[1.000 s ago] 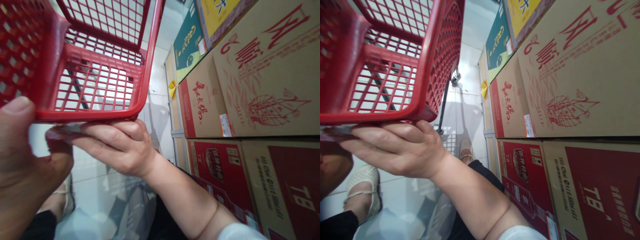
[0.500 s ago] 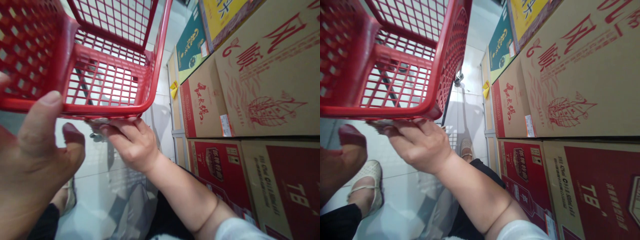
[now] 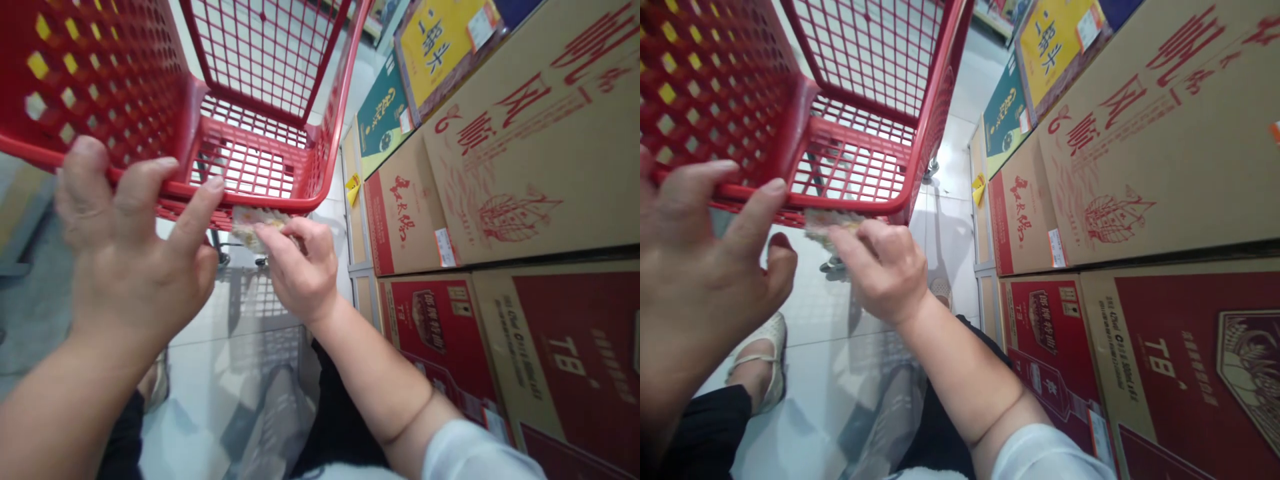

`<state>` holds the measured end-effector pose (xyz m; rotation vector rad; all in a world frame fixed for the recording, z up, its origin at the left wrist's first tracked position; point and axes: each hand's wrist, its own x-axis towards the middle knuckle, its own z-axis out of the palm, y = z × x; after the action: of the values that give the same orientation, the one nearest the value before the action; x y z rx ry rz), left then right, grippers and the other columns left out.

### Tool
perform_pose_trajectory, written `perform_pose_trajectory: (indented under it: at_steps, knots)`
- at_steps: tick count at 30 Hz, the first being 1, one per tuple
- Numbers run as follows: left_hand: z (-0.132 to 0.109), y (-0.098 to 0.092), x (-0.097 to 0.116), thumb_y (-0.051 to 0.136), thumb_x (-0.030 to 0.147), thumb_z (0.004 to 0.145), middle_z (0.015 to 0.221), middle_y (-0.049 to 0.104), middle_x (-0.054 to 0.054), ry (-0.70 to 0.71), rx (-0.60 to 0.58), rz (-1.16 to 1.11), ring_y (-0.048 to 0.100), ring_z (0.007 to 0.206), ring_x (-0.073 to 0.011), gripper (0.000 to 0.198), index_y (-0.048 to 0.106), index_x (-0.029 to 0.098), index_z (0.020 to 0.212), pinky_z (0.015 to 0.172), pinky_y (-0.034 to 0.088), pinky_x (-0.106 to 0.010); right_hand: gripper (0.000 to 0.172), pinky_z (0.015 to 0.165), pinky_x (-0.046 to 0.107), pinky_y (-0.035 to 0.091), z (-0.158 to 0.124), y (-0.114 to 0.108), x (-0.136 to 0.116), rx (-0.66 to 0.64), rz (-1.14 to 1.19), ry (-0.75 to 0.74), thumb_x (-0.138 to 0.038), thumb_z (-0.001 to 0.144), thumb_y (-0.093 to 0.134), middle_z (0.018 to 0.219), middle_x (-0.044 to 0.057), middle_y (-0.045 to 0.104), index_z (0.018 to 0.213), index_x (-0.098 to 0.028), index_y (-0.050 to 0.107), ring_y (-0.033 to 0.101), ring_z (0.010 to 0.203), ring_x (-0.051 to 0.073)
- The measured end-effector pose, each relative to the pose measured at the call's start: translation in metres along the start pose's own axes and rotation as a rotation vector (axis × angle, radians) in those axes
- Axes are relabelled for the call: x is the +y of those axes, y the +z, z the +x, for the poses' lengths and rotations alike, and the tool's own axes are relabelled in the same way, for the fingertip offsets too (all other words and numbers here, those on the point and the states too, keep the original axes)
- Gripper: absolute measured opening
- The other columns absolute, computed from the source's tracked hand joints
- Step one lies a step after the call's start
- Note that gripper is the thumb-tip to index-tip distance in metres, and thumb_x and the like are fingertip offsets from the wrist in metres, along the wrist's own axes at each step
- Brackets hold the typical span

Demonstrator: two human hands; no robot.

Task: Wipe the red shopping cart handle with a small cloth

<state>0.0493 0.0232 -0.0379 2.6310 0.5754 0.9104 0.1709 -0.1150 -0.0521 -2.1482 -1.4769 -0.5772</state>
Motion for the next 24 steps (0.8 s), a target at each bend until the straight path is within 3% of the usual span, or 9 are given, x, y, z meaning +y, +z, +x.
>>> perform_pose_trajectory:
  at_steps: [3, 7, 16, 19, 24]
  knots:
    - [0.000, -0.003, 0.002, 0.061, 0.013, 0.073, 0.154, 0.024, -0.006, 0.160, 0.013, 0.173, 0.011, 0.144, -0.0388, 0.075, 0.039, 0.022, 0.145, 0.117, 0.014, -0.062, 0.020, 0.084, 0.028, 0.047, 0.003, 0.001, -0.001, -0.026, -0.041, -0.001, -0.019, 0.095, 0.052, 0.097, 0.006, 0.051, 0.106, -0.025, 0.068, 0.050, 0.092, 0.016]
    - [-0.002, -0.009, 0.002, 0.060, 0.016, 0.079, 0.150, 0.030, -0.008, 0.142, 0.005, 0.194, 0.017, 0.143, -0.0373, 0.067, 0.042, 0.024, 0.143, 0.116, 0.021, -0.061, 0.025, 0.084, 0.028, 0.045, 0.003, 0.000, -0.003, -0.060, -0.054, -0.039, -0.018, 0.094, 0.054, 0.097, 0.006, 0.052, 0.115, -0.026, 0.065, 0.050, 0.091, 0.016]
    - [-0.008, -0.023, 0.001, 0.058, 0.013, 0.081, 0.147, 0.037, -0.008, 0.134, -0.034, 0.134, 0.019, 0.144, -0.0354, 0.068, 0.039, 0.029, 0.144, 0.117, 0.023, -0.059, 0.026, 0.084, 0.028, 0.048, 0.002, -0.007, -0.010, 0.178, 0.057, -0.096, -0.013, 0.091, 0.054, 0.096, 0.005, 0.059, 0.111, -0.024, 0.068, 0.053, 0.092, 0.016]
    - [-0.009, -0.027, -0.001, 0.058, 0.012, 0.079, 0.149, 0.036, -0.008, 0.125, -0.063, 0.093, 0.018, 0.145, -0.0351, 0.071, 0.038, 0.030, 0.145, 0.117, 0.021, -0.060, 0.022, 0.079, 0.027, 0.048, 0.003, -0.009, -0.012, 0.142, 0.051, -0.116, -0.012, 0.091, 0.054, 0.090, 0.004, 0.060, 0.103, -0.021, 0.070, 0.053, 0.087, 0.016]
    - [-0.012, -0.032, -0.001, 0.056, 0.013, 0.082, 0.147, 0.038, -0.008, 0.125, -0.070, 0.130, 0.020, 0.144, -0.0342, 0.062, 0.044, 0.028, 0.142, 0.119, 0.022, -0.057, 0.026, 0.087, 0.029, 0.047, 0.003, -0.014, -0.014, 0.168, 0.065, -0.105, -0.013, 0.091, 0.056, 0.097, 0.005, 0.059, 0.112, -0.024, 0.068, 0.053, 0.094, 0.016]
